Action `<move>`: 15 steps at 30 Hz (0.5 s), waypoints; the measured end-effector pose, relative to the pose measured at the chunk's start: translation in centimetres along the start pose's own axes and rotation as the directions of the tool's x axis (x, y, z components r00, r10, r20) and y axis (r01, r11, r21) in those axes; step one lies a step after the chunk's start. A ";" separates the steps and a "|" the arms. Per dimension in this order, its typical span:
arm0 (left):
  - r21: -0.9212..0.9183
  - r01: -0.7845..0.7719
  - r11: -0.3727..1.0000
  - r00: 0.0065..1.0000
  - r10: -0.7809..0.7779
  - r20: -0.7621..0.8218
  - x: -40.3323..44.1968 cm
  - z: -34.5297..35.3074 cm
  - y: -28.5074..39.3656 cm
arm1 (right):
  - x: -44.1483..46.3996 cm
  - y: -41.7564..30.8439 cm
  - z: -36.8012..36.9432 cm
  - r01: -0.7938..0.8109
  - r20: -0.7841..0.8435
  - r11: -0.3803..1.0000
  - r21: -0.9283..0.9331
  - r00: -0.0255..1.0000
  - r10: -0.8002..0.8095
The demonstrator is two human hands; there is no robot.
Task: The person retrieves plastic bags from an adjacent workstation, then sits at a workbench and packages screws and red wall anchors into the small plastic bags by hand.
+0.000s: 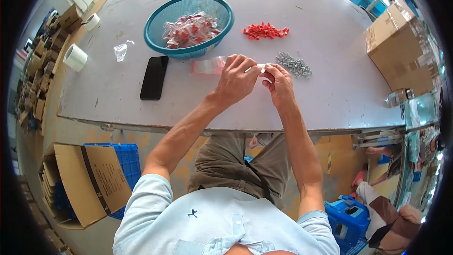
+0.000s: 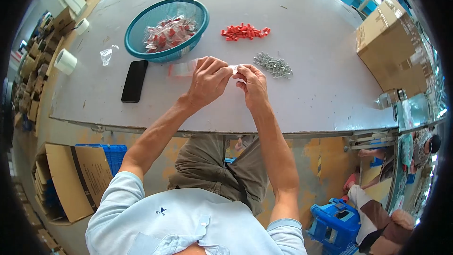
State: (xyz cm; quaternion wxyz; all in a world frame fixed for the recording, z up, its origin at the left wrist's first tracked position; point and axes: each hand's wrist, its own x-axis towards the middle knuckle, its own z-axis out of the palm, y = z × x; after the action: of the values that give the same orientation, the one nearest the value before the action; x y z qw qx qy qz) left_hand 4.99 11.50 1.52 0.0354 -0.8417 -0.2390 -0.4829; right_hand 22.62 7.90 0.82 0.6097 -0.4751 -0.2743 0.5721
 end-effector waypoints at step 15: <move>-0.654 0.754 -0.063 0.471 -0.641 0.606 0.0 3.9 -0.2 | 2.1 1.0 -3.1 0.295 0.128 0.947 -0.127 0.952 -0.279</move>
State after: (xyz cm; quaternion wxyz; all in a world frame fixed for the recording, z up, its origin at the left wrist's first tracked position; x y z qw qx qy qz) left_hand 8.02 12.76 -0.62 -0.6733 -0.4967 -0.3442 -0.4261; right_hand 25.35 9.02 -1.77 0.6346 -0.4411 -0.4140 0.4809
